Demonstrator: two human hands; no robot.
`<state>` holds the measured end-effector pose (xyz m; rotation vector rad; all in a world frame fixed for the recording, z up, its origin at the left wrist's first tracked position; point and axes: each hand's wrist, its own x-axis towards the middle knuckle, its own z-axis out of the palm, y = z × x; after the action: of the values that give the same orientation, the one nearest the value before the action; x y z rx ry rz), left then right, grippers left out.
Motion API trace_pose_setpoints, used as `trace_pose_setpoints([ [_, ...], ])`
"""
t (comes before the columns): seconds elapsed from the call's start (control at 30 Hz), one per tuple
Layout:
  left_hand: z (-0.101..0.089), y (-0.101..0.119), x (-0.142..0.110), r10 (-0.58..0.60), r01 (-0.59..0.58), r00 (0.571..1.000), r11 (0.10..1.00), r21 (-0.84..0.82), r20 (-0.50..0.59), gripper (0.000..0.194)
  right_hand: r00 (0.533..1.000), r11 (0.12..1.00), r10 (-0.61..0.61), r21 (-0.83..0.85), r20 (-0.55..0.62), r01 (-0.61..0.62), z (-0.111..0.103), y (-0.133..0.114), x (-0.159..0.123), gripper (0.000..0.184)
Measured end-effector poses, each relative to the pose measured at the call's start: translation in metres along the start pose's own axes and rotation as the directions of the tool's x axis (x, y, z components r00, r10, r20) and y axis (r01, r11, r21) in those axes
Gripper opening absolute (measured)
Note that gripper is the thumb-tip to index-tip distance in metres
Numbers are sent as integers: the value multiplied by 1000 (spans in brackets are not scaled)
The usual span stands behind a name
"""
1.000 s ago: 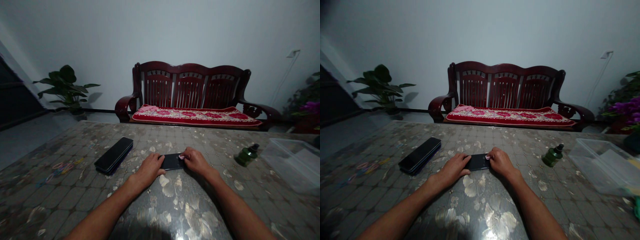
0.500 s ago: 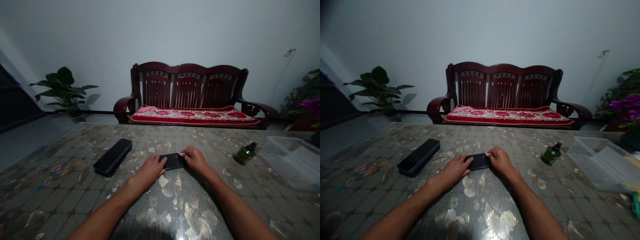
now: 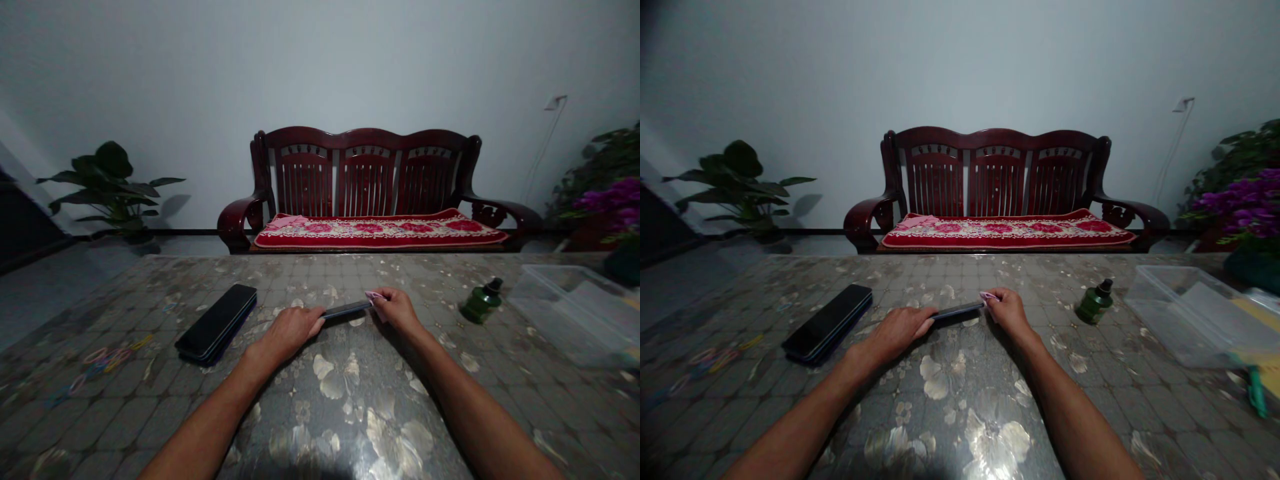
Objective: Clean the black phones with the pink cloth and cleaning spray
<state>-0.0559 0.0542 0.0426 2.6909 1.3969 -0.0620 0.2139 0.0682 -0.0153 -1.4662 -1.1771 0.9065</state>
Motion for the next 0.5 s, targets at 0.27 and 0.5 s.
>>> trace_pose_setpoints([
  [0.27,-4,-10,7,-13,14,1000,999,-43,22,37,992,974,126,190,-14,-121,13,-1,-2,40],
  [0.5,-8,-13,11,-21,24,999,997,-80,35,33,993,967,87,248,-76,-65,12,-15,-6,41],
])
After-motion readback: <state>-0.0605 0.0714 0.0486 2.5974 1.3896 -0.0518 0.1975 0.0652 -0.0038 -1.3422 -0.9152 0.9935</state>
